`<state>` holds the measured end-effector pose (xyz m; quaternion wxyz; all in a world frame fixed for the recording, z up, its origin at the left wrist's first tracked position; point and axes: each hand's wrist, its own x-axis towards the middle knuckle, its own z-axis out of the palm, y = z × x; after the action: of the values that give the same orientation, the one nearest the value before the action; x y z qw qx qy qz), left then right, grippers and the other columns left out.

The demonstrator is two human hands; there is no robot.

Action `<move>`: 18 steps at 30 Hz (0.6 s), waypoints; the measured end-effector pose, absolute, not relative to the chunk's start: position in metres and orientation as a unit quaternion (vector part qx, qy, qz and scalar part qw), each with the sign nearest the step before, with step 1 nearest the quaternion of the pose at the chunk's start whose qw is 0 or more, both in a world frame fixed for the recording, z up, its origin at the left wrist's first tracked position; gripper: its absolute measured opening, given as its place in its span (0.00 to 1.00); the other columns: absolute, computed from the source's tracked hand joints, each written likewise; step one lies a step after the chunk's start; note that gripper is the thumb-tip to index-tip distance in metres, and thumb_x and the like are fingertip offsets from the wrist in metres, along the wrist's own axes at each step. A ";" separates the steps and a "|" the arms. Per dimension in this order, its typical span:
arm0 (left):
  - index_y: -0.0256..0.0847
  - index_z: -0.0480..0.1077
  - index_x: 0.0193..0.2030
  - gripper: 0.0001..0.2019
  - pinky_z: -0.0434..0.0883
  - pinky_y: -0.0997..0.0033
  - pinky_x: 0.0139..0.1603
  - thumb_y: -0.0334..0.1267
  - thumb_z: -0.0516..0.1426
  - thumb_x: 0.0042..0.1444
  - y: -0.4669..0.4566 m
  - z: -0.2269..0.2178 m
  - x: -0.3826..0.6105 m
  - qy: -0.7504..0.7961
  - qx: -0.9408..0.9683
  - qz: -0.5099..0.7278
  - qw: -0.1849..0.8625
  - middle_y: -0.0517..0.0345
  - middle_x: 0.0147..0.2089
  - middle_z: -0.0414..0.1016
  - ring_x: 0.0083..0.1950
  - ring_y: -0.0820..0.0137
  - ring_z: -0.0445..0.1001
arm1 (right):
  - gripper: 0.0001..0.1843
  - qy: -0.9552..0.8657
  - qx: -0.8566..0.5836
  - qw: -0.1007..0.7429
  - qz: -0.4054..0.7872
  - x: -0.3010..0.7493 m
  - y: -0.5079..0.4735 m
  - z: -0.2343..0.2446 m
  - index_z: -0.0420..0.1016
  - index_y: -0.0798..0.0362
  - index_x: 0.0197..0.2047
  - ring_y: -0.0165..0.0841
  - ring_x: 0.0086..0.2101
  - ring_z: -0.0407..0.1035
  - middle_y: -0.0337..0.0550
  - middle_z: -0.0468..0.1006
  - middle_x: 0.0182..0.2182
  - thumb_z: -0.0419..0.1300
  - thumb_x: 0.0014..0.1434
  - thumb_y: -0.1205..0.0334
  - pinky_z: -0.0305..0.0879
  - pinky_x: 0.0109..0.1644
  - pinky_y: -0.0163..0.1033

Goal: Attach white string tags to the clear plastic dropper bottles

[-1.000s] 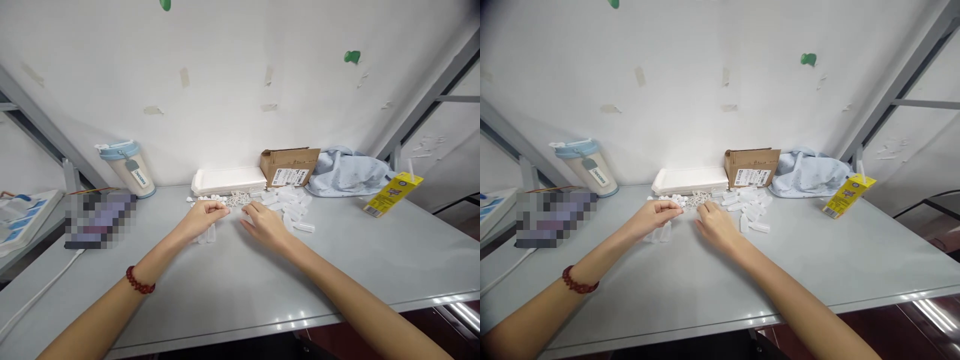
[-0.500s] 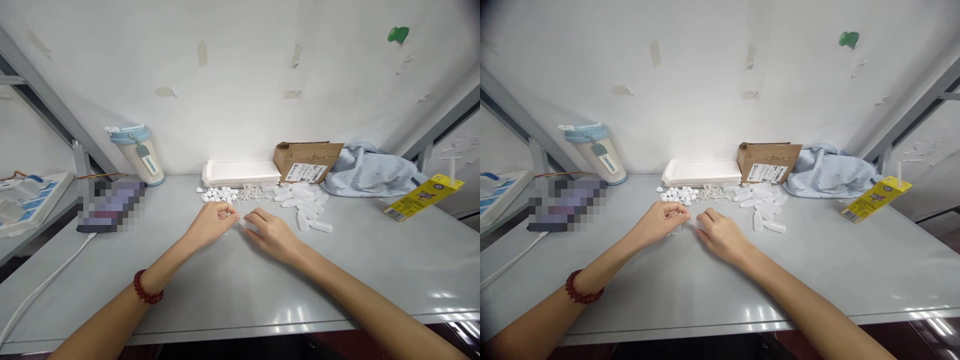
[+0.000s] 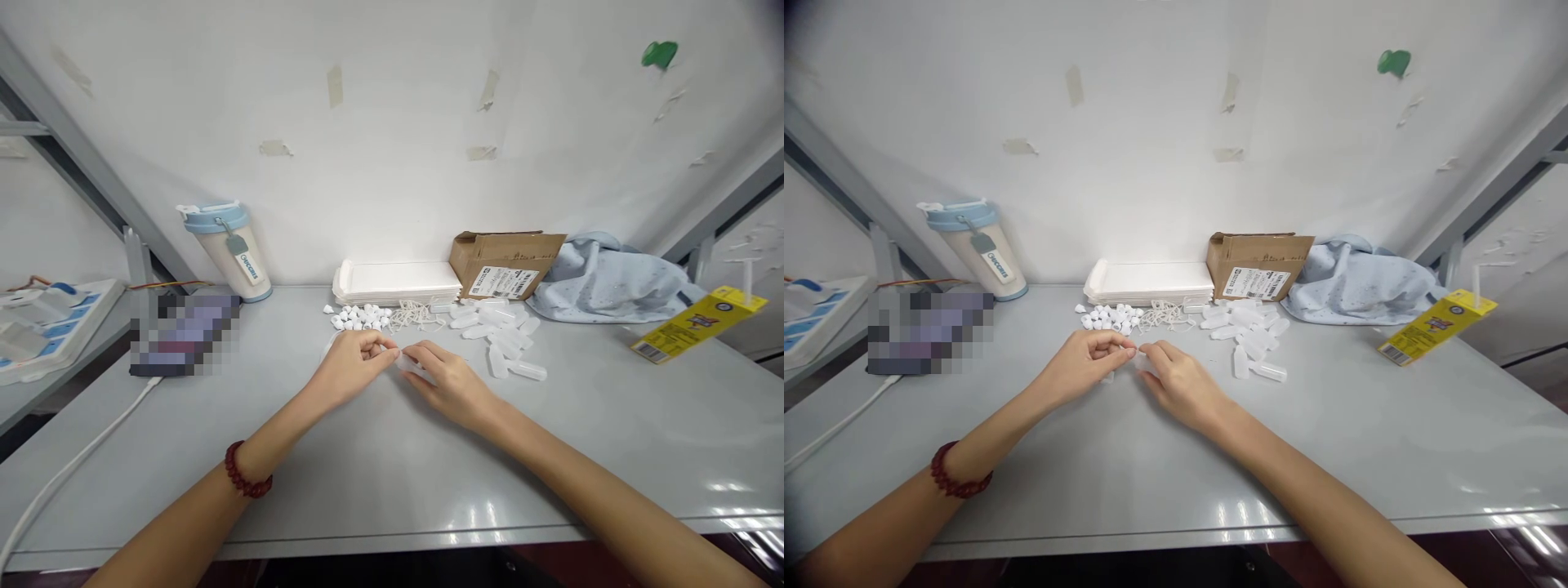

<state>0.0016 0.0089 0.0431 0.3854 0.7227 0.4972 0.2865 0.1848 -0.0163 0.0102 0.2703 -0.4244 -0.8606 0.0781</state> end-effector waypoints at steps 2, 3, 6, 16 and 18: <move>0.41 0.74 0.34 0.12 0.62 0.75 0.23 0.46 0.55 0.51 0.008 0.044 0.002 0.488 0.717 0.290 0.404 0.62 0.21 0.68 0.22 0.73 0.63 | 0.12 -0.855 -0.429 0.281 0.080 0.185 -0.016 0.010 0.62 0.55 0.49 0.33 0.34 0.69 0.47 0.73 0.38 0.51 0.62 0.65 0.66 0.36 0.37; 0.41 0.74 0.36 0.12 0.64 0.75 0.24 0.46 0.55 0.51 0.008 0.044 0.002 0.483 0.715 0.291 0.412 0.61 0.23 0.70 0.23 0.73 0.65 | 0.14 -0.852 -0.430 0.286 0.081 0.185 -0.017 0.011 0.61 0.54 0.51 0.33 0.34 0.69 0.46 0.73 0.38 0.51 0.62 0.65 0.66 0.37 0.37; 0.41 0.75 0.38 0.13 0.66 0.75 0.26 0.45 0.55 0.51 0.007 0.046 0.004 0.467 0.717 0.297 0.423 0.59 0.27 0.74 0.25 0.73 0.66 | 0.16 -0.852 -0.422 0.298 0.085 0.186 -0.017 0.012 0.60 0.53 0.53 0.33 0.35 0.69 0.46 0.73 0.39 0.50 0.62 0.66 0.66 0.38 0.38; 0.42 0.75 0.38 0.11 0.64 0.76 0.26 0.43 0.56 0.52 0.005 0.044 0.007 0.451 0.721 0.311 0.424 0.59 0.30 0.73 0.26 0.74 0.66 | 0.19 -0.854 -0.372 0.355 0.078 0.185 -0.017 0.011 0.56 0.51 0.55 0.34 0.39 0.70 0.47 0.74 0.40 0.50 0.62 0.69 0.69 0.39 0.39; 0.41 0.74 0.35 0.10 0.64 0.76 0.27 0.44 0.57 0.52 0.004 0.045 0.007 0.452 0.713 0.320 0.430 0.60 0.29 0.72 0.26 0.75 0.65 | 0.19 -0.856 -0.363 0.361 0.073 0.185 -0.016 0.012 0.57 0.51 0.55 0.34 0.38 0.70 0.47 0.74 0.40 0.50 0.61 0.69 0.69 0.38 0.39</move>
<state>0.0069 0.0041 0.0447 0.4301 0.7127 0.4523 0.3200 0.1849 -0.0164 0.0119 0.3606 -0.3628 -0.8562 0.0730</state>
